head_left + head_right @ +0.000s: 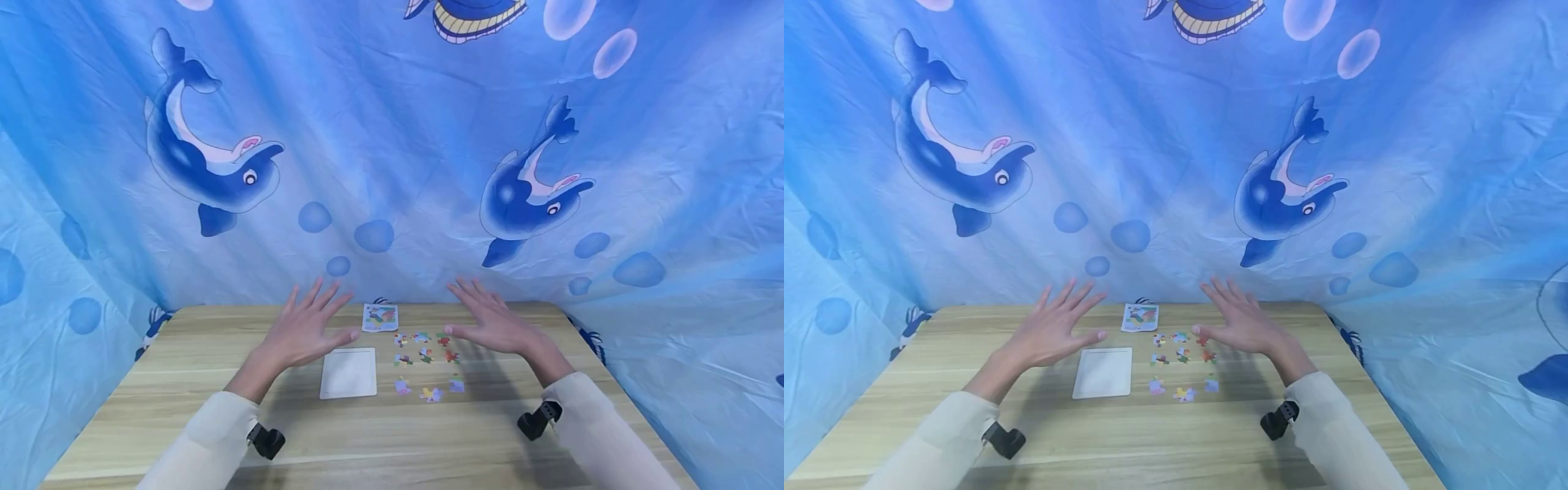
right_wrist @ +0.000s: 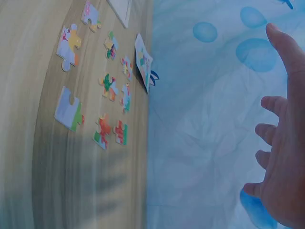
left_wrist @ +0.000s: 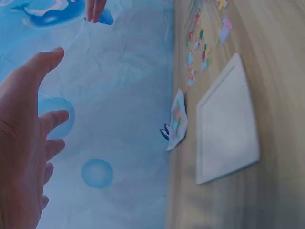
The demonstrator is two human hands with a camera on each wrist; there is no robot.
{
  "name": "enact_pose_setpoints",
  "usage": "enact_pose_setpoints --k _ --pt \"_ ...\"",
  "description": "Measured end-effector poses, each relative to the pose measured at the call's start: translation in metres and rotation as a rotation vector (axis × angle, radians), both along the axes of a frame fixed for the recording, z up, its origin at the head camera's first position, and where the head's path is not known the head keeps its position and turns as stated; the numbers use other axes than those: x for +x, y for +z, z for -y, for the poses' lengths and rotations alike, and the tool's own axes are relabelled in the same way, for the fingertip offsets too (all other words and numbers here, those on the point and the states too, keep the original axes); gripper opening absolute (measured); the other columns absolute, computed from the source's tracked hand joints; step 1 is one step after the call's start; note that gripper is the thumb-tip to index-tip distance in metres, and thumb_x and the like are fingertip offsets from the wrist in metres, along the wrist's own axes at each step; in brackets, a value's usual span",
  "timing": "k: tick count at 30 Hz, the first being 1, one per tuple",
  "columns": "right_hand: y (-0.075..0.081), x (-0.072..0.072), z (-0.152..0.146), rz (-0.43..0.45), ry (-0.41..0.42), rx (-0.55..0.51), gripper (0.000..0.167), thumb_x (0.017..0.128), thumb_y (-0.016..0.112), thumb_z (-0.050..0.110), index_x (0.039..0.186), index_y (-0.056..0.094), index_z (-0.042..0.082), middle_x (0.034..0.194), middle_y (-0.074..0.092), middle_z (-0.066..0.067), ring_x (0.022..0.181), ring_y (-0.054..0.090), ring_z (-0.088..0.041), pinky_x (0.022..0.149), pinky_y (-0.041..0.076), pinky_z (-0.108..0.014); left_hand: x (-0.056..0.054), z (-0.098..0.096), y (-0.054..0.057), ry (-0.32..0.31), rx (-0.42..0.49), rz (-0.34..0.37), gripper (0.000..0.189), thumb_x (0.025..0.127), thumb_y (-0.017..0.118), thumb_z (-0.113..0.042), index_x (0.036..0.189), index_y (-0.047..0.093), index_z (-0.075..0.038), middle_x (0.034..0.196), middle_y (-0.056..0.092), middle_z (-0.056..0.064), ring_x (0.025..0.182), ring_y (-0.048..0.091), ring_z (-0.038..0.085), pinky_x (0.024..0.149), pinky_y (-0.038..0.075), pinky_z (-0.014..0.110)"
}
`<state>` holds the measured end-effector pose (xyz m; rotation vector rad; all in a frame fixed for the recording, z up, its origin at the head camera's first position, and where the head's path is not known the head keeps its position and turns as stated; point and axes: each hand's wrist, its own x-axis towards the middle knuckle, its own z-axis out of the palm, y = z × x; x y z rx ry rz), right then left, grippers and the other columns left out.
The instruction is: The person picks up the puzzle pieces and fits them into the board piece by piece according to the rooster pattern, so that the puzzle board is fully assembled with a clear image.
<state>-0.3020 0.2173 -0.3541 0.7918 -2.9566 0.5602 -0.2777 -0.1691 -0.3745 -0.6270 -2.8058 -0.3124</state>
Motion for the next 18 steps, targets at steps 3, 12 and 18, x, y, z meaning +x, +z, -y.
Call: enact_pose_setpoints --k 3,12,18 --pt "-0.006 -0.005 0.002 0.014 0.01 -0.026 0.089 0.095 0.058 0.065 0.167 0.016 0.033 0.176 0.009 -0.005 0.162 0.0 -0.04 0.122 0.005 -0.08 0.001 0.006 -0.012 -0.011 0.034 0.0 0.08 0.096 0.052 -0.069 0.162 0.035 -0.027 0.173 0.024 0.008 0.162 0.011 0.04 0.127 0.004 0.073" --pt "-0.029 -0.02 0.006 0.066 0.022 -0.151 0.086 0.094 0.062 0.063 0.164 0.028 0.026 0.172 0.025 -0.011 0.159 0.02 -0.042 0.122 0.022 -0.075 0.011 0.031 -0.059 -0.046 0.238 0.09 0.071 0.098 0.06 -0.057 0.154 0.048 -0.015 0.162 0.042 0.019 0.15 0.036 0.048 0.117 0.03 0.076" --pt "-0.05 -0.031 0.011 0.127 0.016 -0.238 0.081 0.097 0.064 0.055 0.163 0.031 0.022 0.169 0.032 -0.013 0.156 0.029 -0.04 0.124 0.027 -0.068 0.017 0.039 -0.089 -0.082 0.337 0.184 0.065 0.099 0.064 -0.047 0.151 0.052 -0.01 0.159 0.044 0.022 0.146 0.042 0.05 0.115 0.036 0.074"
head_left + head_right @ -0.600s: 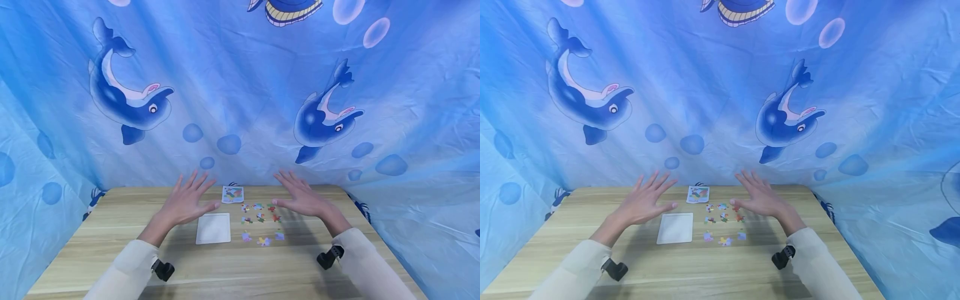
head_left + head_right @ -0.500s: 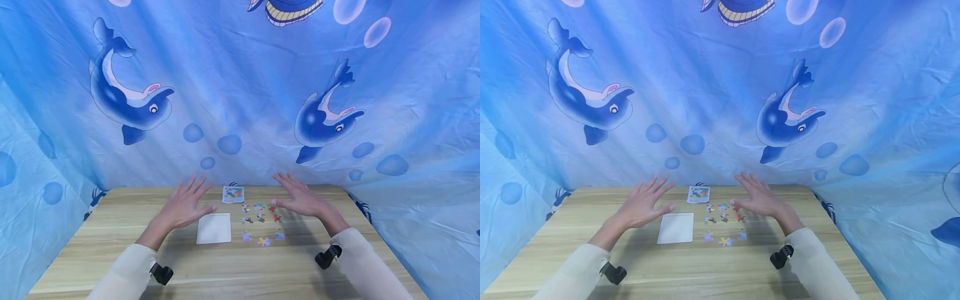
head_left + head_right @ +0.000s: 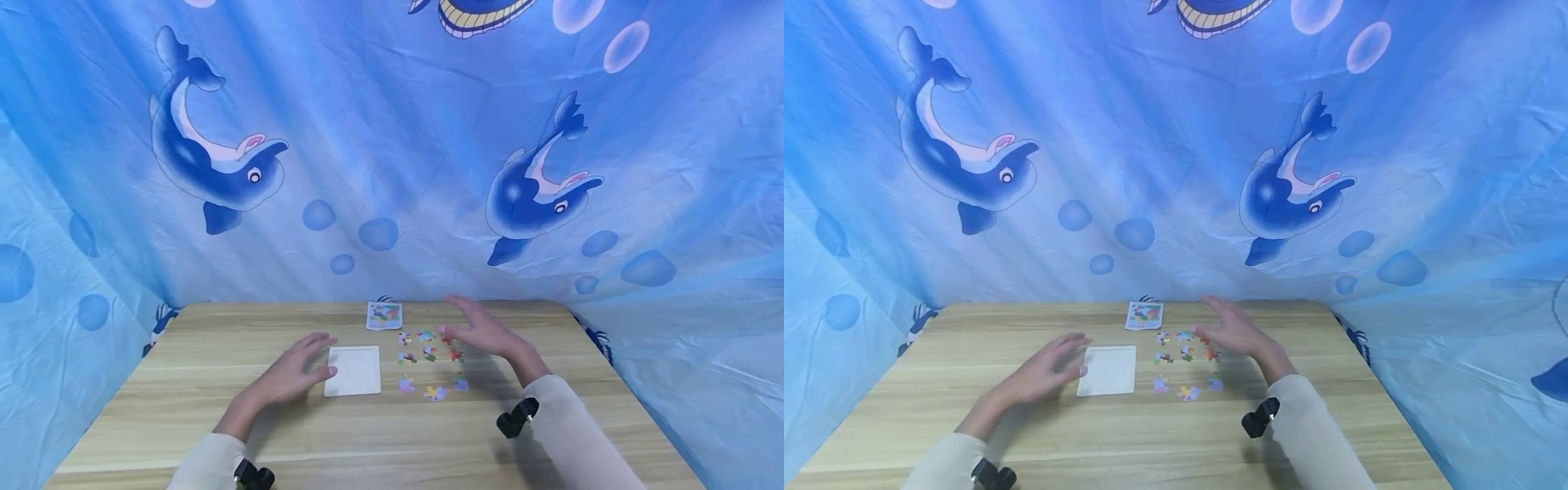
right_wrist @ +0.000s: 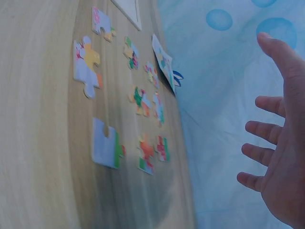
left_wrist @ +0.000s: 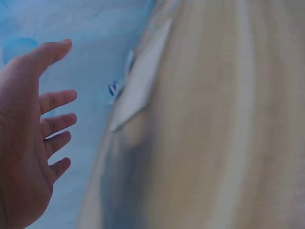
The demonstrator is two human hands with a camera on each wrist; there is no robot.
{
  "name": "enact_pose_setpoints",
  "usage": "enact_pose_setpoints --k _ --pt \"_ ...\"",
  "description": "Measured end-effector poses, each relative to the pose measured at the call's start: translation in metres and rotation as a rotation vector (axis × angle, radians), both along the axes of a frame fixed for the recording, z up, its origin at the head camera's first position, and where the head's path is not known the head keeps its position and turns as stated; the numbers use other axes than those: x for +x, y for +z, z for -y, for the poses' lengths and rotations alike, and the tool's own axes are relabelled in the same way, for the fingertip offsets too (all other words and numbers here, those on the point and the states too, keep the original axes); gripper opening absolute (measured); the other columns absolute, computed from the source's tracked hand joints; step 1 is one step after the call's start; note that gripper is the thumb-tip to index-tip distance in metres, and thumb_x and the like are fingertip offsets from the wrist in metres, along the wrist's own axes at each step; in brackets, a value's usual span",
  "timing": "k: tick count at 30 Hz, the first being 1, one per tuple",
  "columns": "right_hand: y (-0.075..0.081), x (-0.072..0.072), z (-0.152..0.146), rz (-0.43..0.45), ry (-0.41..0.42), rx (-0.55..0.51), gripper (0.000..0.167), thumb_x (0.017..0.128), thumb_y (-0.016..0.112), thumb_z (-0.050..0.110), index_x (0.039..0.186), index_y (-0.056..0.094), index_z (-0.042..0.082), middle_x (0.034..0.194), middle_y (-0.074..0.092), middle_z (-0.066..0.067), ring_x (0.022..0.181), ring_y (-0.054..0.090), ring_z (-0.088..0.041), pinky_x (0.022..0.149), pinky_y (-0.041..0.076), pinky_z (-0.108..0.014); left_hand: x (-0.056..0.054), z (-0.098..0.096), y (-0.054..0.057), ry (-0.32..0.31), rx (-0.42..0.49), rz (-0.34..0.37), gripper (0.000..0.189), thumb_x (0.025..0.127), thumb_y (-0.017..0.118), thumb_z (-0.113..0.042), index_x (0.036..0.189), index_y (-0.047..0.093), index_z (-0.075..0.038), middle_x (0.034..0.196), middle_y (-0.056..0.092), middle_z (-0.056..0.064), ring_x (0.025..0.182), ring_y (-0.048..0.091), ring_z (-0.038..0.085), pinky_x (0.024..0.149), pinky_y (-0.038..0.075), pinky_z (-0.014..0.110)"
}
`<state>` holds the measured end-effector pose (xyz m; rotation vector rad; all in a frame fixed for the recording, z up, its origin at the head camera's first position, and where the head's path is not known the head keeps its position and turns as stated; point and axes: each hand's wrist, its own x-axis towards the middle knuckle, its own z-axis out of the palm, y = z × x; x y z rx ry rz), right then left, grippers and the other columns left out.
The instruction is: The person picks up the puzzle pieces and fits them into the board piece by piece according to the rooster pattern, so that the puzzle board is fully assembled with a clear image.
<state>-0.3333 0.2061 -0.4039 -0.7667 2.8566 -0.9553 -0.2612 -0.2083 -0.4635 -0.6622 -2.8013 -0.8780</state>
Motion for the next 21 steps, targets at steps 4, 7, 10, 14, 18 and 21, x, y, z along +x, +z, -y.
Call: enact_pose_setpoints --k 4,7,10,14,18,21 --pt "-0.013 -0.006 0.008 0.027 0.0 -0.028 0.078 0.098 0.063 0.053 0.162 0.035 0.019 0.167 0.035 -0.014 0.155 0.032 -0.041 0.123 0.031 -0.068 -0.001 0.004 -0.017 0.013 0.018 0.037 0.062 0.097 0.068 -0.041 0.148 0.055 -0.009 0.16 0.044 0.021 0.149 0.037 0.049 0.117 0.033 0.073" --pt "-0.025 -0.011 0.014 0.041 0.004 -0.053 0.075 0.098 0.064 0.052 0.159 0.039 0.016 0.165 0.038 -0.015 0.153 0.035 -0.041 0.121 0.034 -0.067 -0.001 0.006 -0.027 0.029 0.031 0.06 0.059 0.094 0.071 -0.036 0.145 0.058 -0.009 0.159 0.046 0.019 0.152 0.033 0.049 0.12 0.03 0.072" --pt "-0.035 -0.015 0.019 0.056 0.008 -0.069 0.071 0.098 0.065 0.049 0.157 0.043 0.017 0.163 0.041 -0.015 0.151 0.039 -0.04 0.12 0.037 -0.065 -0.001 0.007 -0.034 0.036 0.026 0.057 0.056 0.092 0.073 -0.032 0.141 0.062 -0.008 0.157 0.049 0.018 0.152 0.032 0.049 0.121 0.028 0.072" --pt "-0.046 -0.022 0.025 0.072 0.012 -0.086 0.066 0.098 0.067 0.043 0.154 0.047 0.016 0.161 0.045 -0.015 0.148 0.043 -0.04 0.119 0.039 -0.065 -0.002 0.006 -0.042 0.052 0.003 0.027 0.055 0.09 0.074 -0.031 0.139 0.063 -0.01 0.156 0.052 0.015 0.152 0.034 0.048 0.12 0.028 0.073" --pt "-0.057 -0.027 0.03 0.112 0.004 -0.118 0.061 0.098 0.069 0.036 0.151 0.052 0.011 0.158 0.05 -0.015 0.137 0.053 -0.042 0.115 0.043 -0.062 -0.004 0.003 -0.046 0.069 -0.005 0.009 0.056 0.09 0.074 -0.034 0.141 0.062 -0.013 0.156 0.053 0.011 0.152 0.035 0.045 0.12 0.028 0.074" --pt "-0.066 -0.031 0.034 0.134 -0.006 -0.138 0.056 0.098 0.07 0.033 0.147 0.056 0.009 0.154 0.054 -0.012 0.134 0.057 -0.04 0.114 0.047 -0.058 -0.005 -0.001 -0.046 0.071 0.005 0.009 0.057 0.09 0.074 -0.035 0.142 0.062 -0.014 0.156 0.053 0.01 0.152 0.035 0.044 0.12 0.027 0.073"
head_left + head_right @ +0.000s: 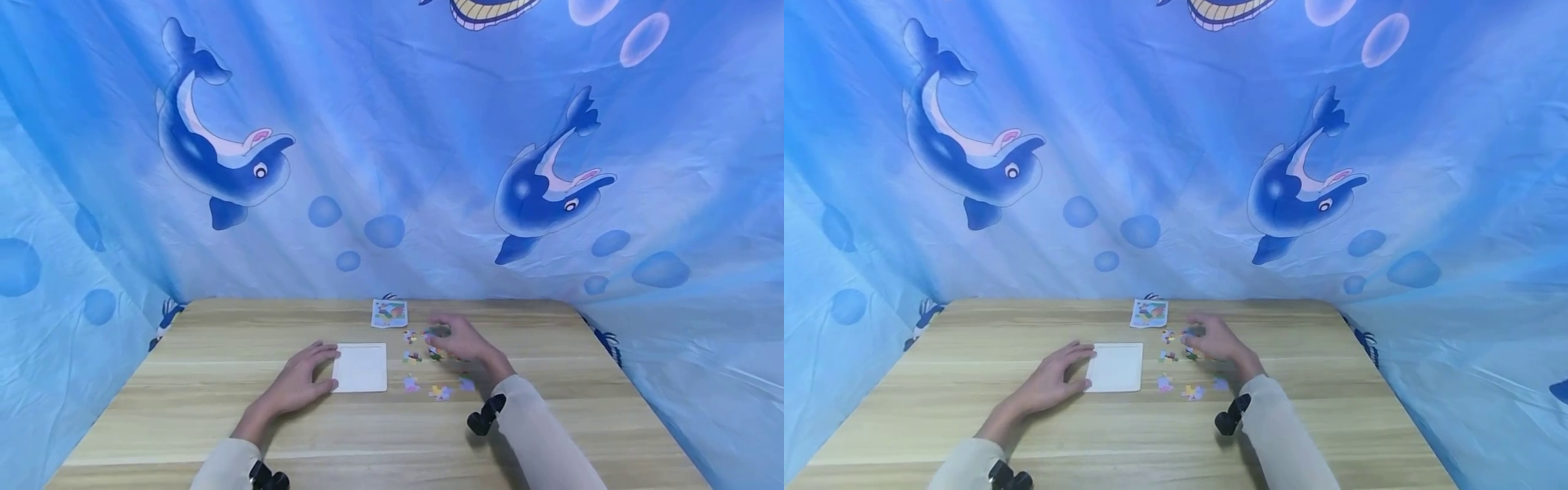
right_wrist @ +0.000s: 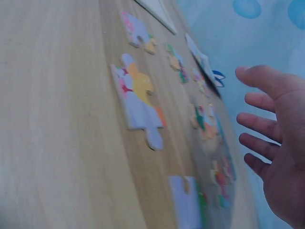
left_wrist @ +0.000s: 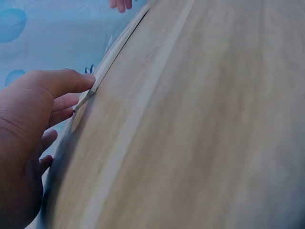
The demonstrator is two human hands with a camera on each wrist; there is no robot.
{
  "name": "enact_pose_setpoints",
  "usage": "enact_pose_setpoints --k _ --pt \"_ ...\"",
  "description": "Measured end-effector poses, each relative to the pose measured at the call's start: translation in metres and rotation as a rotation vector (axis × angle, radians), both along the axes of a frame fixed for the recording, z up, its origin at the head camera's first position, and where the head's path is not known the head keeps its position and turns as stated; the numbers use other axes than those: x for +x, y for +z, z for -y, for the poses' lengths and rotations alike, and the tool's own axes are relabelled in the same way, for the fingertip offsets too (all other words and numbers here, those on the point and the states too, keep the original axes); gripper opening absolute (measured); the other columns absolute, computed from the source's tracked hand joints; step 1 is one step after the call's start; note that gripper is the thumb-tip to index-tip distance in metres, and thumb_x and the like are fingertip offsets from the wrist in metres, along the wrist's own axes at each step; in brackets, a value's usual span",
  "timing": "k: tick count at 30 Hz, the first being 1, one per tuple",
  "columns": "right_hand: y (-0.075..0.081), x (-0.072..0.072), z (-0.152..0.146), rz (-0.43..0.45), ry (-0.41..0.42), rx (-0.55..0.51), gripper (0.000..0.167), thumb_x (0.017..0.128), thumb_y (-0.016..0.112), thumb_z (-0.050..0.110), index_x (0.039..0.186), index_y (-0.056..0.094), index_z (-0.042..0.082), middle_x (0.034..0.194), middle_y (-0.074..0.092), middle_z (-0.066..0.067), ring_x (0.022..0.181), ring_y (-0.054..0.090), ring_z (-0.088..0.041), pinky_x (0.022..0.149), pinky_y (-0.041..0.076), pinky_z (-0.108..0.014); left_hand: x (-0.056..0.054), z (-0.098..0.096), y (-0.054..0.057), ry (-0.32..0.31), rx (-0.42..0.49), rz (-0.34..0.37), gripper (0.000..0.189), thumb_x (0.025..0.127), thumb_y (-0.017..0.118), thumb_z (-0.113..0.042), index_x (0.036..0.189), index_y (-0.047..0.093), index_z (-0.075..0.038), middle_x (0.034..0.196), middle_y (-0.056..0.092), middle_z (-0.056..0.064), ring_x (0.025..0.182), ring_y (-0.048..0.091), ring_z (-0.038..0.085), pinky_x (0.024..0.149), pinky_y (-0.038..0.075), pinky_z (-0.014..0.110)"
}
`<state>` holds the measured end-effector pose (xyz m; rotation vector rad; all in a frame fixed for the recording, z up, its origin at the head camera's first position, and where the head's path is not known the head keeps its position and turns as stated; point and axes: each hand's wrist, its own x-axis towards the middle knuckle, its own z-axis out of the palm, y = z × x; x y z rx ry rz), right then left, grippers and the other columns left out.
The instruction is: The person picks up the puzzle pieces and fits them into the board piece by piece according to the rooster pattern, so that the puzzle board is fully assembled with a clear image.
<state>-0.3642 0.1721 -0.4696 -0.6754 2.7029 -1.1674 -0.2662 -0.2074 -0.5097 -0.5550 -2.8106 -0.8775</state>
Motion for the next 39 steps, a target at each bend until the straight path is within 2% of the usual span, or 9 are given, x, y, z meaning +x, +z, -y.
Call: enact_pose_setpoints --k 2,3,7,13,19,27,39 --pt "-0.006 -0.003 0.002 0.004 -0.011 -0.02 0.053 0.097 0.071 0.031 0.144 0.059 0.009 0.15 0.058 -0.011 0.131 0.059 -0.038 0.113 0.049 -0.056 -0.002 -0.003 0.0 -0.004 0.007 0.001 0.058 0.09 0.074 -0.036 0.142 0.061 -0.014 0.156 0.054 0.009 0.153 0.036 0.043 0.121 0.027 0.072" --pt "-0.008 -0.004 0.004 0.007 -0.017 -0.036 0.051 0.097 0.072 0.029 0.142 0.061 0.008 0.148 0.06 -0.01 0.138 0.055 -0.035 0.115 0.047 -0.056 -0.002 -0.005 0.0 -0.006 0.01 0.001 0.059 0.09 0.073 -0.036 0.143 0.061 -0.013 0.156 0.054 0.009 0.153 0.036 0.043 0.121 0.026 0.072" --pt "-0.016 -0.01 0.011 -0.001 -0.035 -0.066 0.043 0.095 0.073 0.023 0.136 0.066 0.009 0.141 0.064 -0.01 0.134 0.058 -0.032 0.114 0.048 -0.054 -0.005 -0.009 0.001 -0.009 0.012 -0.001 0.059 0.091 0.073 -0.037 0.143 0.061 -0.013 0.156 0.054 0.009 0.153 0.036 0.043 0.122 0.026 0.072" --pt "-0.024 -0.015 0.022 0.009 -0.069 -0.062 0.039 0.089 0.077 0.021 0.127 0.072 0.017 0.142 0.063 -0.007 0.137 0.054 -0.033 0.117 0.044 -0.055 -0.01 -0.013 0.0 -0.015 -0.008 0.005 0.057 0.093 0.07 -0.035 0.145 0.06 -0.013 0.157 0.053 0.009 0.153 0.036 0.043 0.122 0.026 0.072" --pt "-0.029 -0.019 0.029 -0.087 -0.071 -0.004 0.034 0.087 0.081 0.027 0.119 0.077 0.021 0.14 0.064 -0.006 0.141 0.048 -0.038 0.121 0.035 -0.063 -0.015 -0.019 0.001 -0.002 0.001 0.053 0.057 0.092 0.069 -0.028 0.146 0.058 -0.013 0.159 0.051 0.007 0.153 0.036 0.04 0.124 0.025 0.069" --pt "-0.033 -0.024 0.032 -0.172 -0.071 0.036 0.019 0.086 0.082 0.024 0.105 0.081 0.021 0.13 0.068 -0.005 0.13 0.055 -0.034 0.117 0.037 -0.063 -0.015 -0.022 0.0 0.005 0.021 0.074 0.057 0.093 0.071 -0.031 0.147 0.058 -0.015 0.159 0.051 0.005 0.153 0.036 0.038 0.124 0.026 0.068" --pt "-0.036 -0.025 0.027 -0.166 -0.083 -0.015 0.02 0.085 0.082 0.026 0.104 0.081 0.021 0.128 0.069 -0.003 0.129 0.056 -0.031 0.113 0.042 -0.061 -0.015 -0.024 -0.003 0.018 0.029 0.06 0.057 0.094 0.071 -0.034 0.147 0.059 -0.018 0.158 0.052 0.002 0.153 0.038 0.035 0.123 0.03 0.066"
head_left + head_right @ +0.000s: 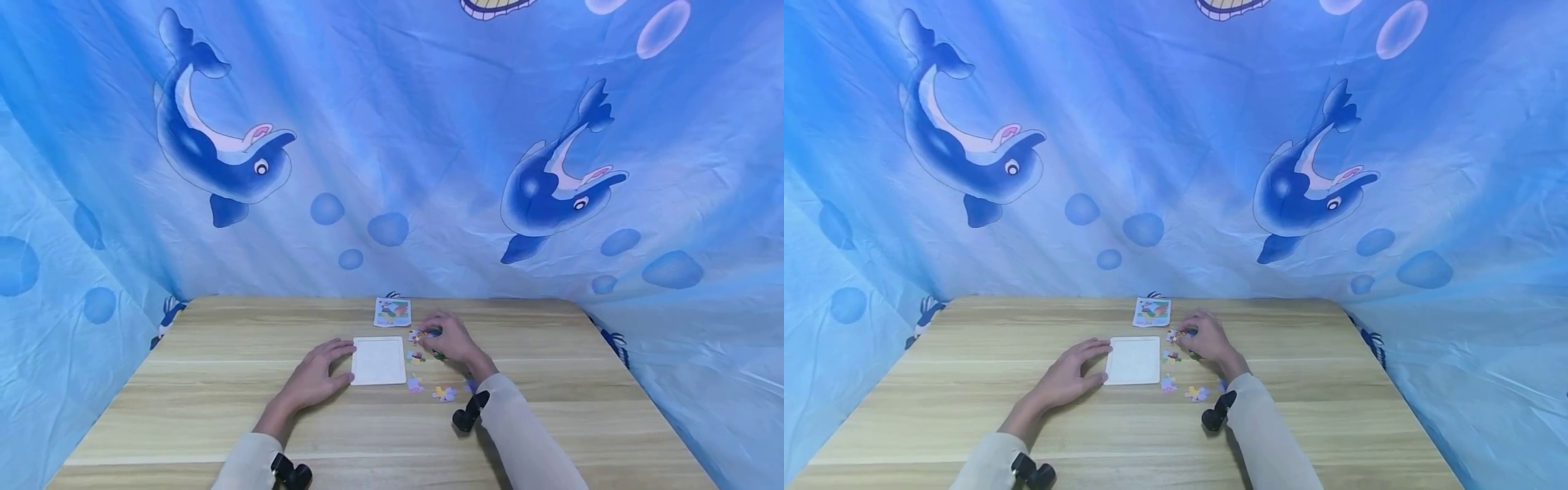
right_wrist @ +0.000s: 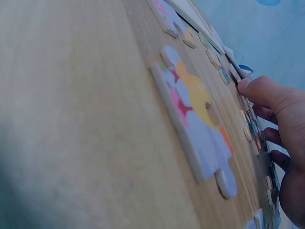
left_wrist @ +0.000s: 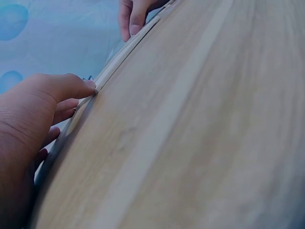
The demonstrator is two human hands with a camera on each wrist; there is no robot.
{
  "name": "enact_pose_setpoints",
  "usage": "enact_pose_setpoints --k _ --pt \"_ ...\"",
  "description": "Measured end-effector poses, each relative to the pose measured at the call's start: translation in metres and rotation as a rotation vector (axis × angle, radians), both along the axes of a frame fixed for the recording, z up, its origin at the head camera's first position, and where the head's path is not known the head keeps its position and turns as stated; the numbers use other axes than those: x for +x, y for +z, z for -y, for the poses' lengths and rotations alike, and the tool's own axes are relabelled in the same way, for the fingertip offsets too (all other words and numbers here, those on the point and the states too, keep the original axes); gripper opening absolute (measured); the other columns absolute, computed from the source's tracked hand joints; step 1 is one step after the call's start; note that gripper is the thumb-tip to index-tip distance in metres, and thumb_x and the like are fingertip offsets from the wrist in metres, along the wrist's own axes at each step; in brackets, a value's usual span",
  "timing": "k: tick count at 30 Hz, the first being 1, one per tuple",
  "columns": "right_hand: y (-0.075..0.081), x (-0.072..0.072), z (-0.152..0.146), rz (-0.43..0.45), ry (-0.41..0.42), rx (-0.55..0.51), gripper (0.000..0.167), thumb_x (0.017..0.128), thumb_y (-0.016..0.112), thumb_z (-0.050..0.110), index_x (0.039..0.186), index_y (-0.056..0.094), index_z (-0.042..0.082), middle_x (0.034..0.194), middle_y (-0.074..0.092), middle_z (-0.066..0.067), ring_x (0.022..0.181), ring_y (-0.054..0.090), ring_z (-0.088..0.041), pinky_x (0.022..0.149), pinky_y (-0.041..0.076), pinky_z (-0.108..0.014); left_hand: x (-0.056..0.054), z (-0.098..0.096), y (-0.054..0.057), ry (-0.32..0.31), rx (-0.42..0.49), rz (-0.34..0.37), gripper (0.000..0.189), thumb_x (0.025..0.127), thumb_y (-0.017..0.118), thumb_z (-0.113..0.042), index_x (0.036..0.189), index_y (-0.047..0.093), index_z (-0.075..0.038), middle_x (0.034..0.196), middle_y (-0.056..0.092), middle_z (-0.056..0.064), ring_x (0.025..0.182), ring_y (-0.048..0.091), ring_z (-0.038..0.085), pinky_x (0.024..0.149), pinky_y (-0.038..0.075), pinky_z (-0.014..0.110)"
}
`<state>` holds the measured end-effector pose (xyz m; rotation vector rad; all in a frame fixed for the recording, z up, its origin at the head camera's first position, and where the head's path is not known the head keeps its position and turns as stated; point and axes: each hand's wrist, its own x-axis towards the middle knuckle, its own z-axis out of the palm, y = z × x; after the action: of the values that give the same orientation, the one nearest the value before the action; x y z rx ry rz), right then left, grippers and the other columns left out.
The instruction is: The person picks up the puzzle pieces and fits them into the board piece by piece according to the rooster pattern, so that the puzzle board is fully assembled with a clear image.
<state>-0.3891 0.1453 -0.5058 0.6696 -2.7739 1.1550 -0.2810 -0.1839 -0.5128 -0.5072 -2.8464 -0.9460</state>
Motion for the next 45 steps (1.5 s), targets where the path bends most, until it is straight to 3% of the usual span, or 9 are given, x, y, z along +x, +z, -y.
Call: enact_pose_setpoints --k 10,15,26,33,45 --pt "0.009 0.011 0.009 0.042 0.048 -0.045 0.022 0.086 0.082 0.026 0.108 0.08 0.02 0.127 0.069 -0.005 0.127 0.058 -0.031 0.111 0.047 -0.056 0.001 0.0 -0.002 0.01 -0.014 -0.009 0.057 0.093 0.07 -0.036 0.146 0.06 -0.017 0.158 0.052 0.003 0.152 0.039 0.036 0.123 0.031 0.065" --pt "0.013 0.017 0.024 0.039 0.1 -0.049 0.018 0.089 0.081 0.029 0.106 0.08 0.023 0.122 0.071 -0.001 0.121 0.062 -0.027 0.105 0.053 -0.05 0.001 -0.001 -0.001 0.013 -0.01 -0.011 0.057 0.093 0.07 -0.036 0.146 0.06 -0.017 0.157 0.052 0.003 0.152 0.039 0.035 0.123 0.031 0.065" --pt "0.008 0.021 0.067 0.031 0.223 -0.068 0.018 0.091 0.077 0.02 0.108 0.08 0.017 0.12 0.072 -0.003 0.118 0.064 -0.025 0.104 0.055 -0.043 0.001 0.0 -0.001 0.019 -0.013 -0.004 0.058 0.092 0.073 -0.034 0.146 0.06 -0.018 0.158 0.052 0.003 0.153 0.039 0.034 0.124 0.03 0.064" --pt "0.004 0.02 0.089 0.022 0.178 -0.035 0.023 0.087 0.081 0.022 0.108 0.08 0.016 0.123 0.072 -0.003 0.123 0.062 -0.026 0.111 0.05 -0.047 0.0 -0.001 -0.002 0.014 -0.014 0.001 0.058 0.092 0.072 -0.035 0.146 0.06 -0.019 0.158 0.052 0.002 0.154 0.038 0.033 0.125 0.029 0.064" --pt "0.001 0.018 0.1 -0.009 0.186 -0.008 0.022 0.086 0.082 0.02 0.107 0.08 0.015 0.117 0.075 -0.004 0.122 0.063 -0.027 0.115 0.047 -0.05 0.001 0.0 0.0 0.014 -0.004 0.002 0.058 0.092 0.072 -0.035 0.145 0.06 -0.019 0.158 0.052 0.003 0.153 0.038 0.034 0.124 0.029 0.065"
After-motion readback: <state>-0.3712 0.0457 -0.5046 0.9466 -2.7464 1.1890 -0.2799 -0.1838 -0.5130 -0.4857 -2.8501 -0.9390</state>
